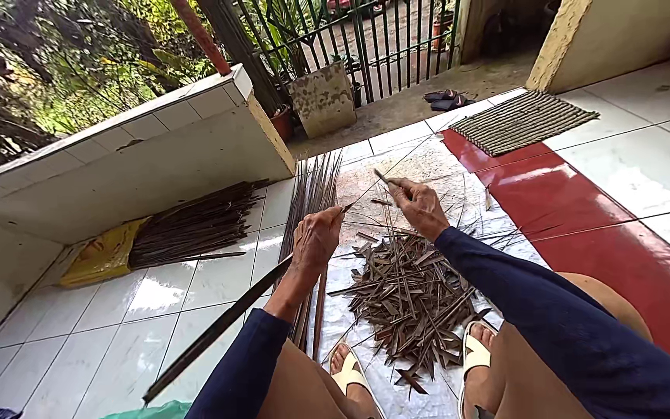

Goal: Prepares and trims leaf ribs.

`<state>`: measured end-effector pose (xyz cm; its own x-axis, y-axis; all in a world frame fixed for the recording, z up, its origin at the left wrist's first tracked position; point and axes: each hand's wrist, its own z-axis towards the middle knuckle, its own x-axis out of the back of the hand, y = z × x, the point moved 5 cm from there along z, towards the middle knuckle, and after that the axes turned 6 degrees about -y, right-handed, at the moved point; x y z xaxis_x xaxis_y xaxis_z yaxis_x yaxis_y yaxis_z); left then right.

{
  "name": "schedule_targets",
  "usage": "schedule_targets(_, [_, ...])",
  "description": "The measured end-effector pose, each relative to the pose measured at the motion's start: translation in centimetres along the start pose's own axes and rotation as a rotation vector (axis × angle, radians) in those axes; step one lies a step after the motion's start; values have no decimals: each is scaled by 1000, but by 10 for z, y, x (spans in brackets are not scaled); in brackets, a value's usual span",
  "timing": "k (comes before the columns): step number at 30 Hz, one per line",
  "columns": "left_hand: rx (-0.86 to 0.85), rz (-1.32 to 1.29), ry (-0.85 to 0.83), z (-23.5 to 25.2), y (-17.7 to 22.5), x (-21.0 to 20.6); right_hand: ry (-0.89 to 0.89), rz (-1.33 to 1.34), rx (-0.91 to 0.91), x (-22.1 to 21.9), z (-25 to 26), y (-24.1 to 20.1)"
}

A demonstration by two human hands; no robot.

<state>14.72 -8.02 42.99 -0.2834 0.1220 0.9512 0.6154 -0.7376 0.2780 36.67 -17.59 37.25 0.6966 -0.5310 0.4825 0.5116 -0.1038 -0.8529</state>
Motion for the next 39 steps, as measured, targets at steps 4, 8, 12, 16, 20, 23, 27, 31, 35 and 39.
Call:
schedule_targets(4, [50, -286, -48, 6, -9, -5, -167, 94, 170, -31, -16, -25])
schedule_targets(8, [58, -435, -82, 7, -8, -5, -183, 11, 152, -38, -18, -25])
schedule_targets(12, [80, -563, -125, 8, -10, -6, -154, -38, 139, -39, -16, -25])
schedule_targets(16, [83, -618, -165, 8, -11, -8, -87, -44, 91, -33, -11, -21])
schedule_targets(20, [52, -651, -174, 6, -11, -9, -83, -9, 71, -25, -3, -16])
schedule_targets(23, [36, -630, -172, 5, -13, -9, -87, 13, 33, -24, 4, -6])
schedule_targets(27, [42, -623, -183, 3, -14, -8, -14, 21, -40, -11, 13, 5])
schedule_targets(31, [54, -521, -145, 3, -19, -6, 104, 46, -27, 3, 14, 6])
schedule_targets(35, [57, -279, -62, 2, -20, -2, -70, 63, 89, -15, -1, -16])
schedule_targets(39, [26, -166, -27, 1, -12, -2, -228, 42, 132, -37, -14, -27])
